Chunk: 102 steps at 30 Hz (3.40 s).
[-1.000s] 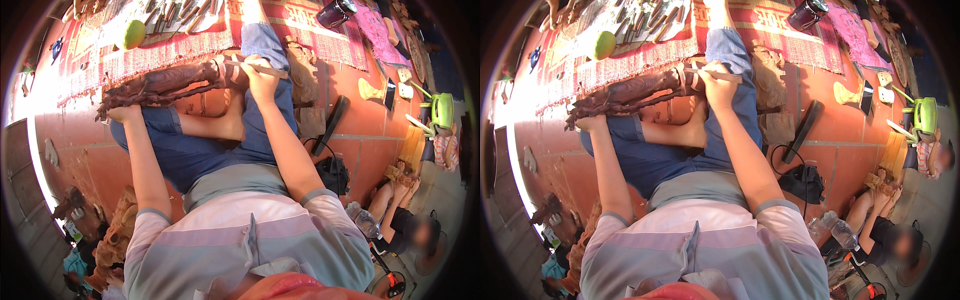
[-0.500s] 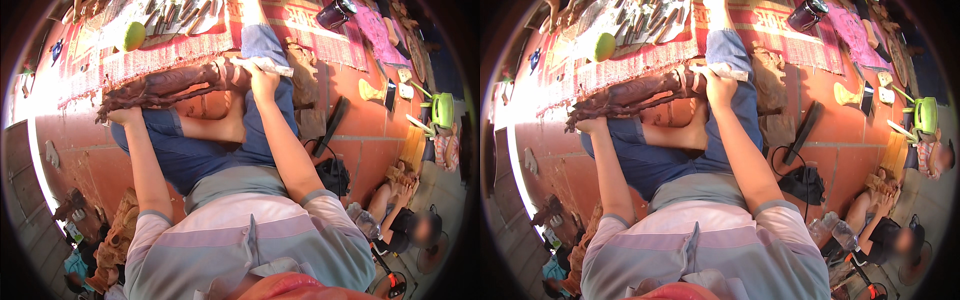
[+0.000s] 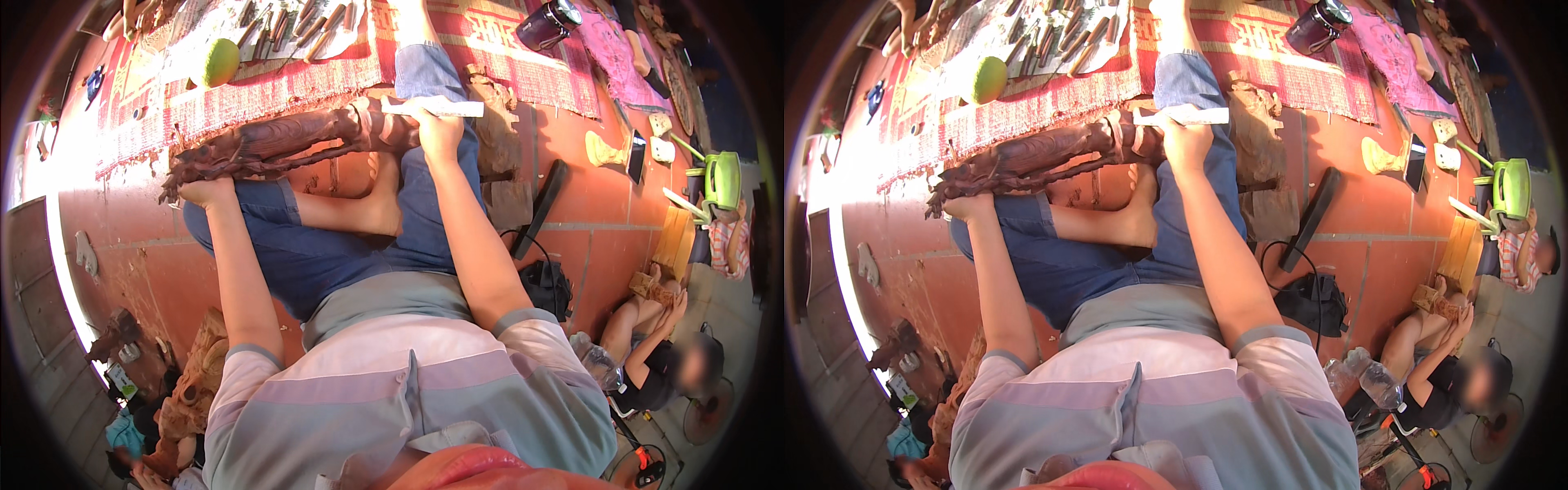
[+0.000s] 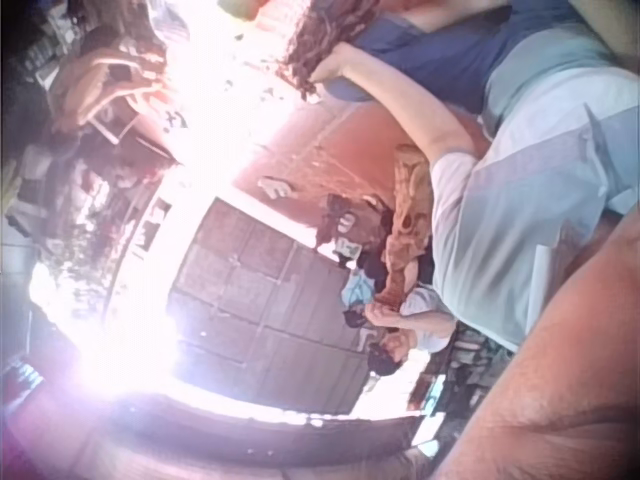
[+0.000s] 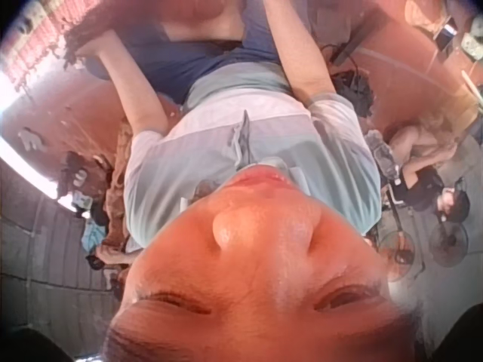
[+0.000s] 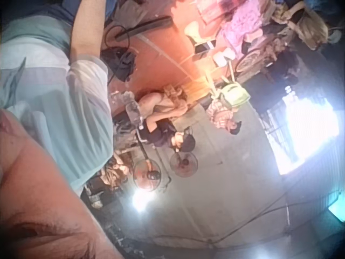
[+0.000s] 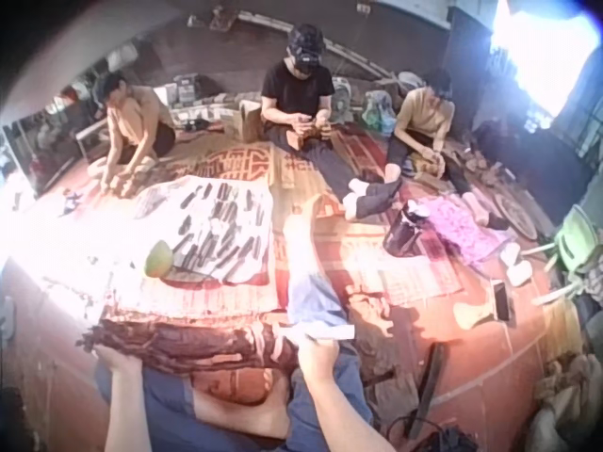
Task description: The person sits on a mat and carves a dark, elongated piece of wood using a small knife. They hold the wood with their left hand and carefully shape the surface with the knife in their right hand, rotating the object to work on different sides.
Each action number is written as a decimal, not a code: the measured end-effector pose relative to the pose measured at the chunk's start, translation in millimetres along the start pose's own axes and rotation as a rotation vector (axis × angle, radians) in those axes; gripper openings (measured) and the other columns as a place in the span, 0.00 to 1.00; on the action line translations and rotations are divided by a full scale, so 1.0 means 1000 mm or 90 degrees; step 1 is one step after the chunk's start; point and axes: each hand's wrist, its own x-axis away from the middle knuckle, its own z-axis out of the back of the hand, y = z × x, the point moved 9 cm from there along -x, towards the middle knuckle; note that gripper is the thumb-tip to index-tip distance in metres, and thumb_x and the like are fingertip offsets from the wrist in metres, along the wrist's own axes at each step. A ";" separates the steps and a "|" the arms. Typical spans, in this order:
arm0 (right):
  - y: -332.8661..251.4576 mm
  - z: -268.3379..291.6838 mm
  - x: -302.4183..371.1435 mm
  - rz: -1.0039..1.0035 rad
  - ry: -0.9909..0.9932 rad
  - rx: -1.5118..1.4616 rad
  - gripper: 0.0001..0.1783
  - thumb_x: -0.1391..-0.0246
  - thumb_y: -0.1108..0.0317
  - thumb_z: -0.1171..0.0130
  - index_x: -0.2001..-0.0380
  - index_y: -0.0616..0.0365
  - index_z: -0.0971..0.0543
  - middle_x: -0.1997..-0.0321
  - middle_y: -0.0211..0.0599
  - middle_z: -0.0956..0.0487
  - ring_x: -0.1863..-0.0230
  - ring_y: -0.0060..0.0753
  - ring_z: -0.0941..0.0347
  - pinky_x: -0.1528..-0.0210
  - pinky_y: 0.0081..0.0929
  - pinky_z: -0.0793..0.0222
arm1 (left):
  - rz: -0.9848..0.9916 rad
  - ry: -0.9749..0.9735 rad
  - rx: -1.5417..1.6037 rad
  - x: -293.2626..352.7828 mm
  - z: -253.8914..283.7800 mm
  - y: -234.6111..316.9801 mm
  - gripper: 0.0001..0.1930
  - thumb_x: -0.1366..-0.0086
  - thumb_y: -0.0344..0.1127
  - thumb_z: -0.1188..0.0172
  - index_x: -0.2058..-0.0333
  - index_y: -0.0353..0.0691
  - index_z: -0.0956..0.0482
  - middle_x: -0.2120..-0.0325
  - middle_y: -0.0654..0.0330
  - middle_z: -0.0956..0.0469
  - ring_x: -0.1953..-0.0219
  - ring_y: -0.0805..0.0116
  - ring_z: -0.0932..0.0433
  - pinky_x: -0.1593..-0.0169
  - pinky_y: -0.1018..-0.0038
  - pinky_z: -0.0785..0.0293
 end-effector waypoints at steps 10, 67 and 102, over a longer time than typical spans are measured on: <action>-0.006 -0.001 -0.009 0.115 0.073 0.166 0.04 0.60 0.80 0.40 0.76 0.64 0.23 0.78 0.33 0.24 0.80 0.19 0.30 0.78 0.17 0.34 | 0.007 -0.016 -0.023 0.008 -0.008 -0.001 0.19 0.39 0.46 0.64 0.63 0.42 0.27 0.60 0.56 0.27 0.55 0.58 0.28 0.49 0.55 0.33; -0.019 0.011 -0.048 0.028 -0.059 -0.144 0.16 0.44 0.59 0.47 0.58 0.59 0.24 0.67 0.33 0.22 0.73 0.16 0.31 0.73 0.15 0.37 | 0.062 0.018 -0.016 0.003 -0.003 -0.011 0.17 0.45 0.42 0.61 0.64 0.39 0.29 0.61 0.53 0.28 0.55 0.53 0.30 0.47 0.48 0.37; -0.110 0.114 0.106 -0.061 -0.182 -0.468 0.21 0.42 0.59 0.52 0.52 0.63 0.30 0.83 0.26 0.34 0.76 0.17 0.37 0.68 0.15 0.40 | 0.063 -0.379 -0.099 0.176 -0.243 0.096 0.19 0.38 0.48 0.62 0.67 0.42 0.25 0.68 0.58 0.24 0.63 0.61 0.24 0.52 0.61 0.27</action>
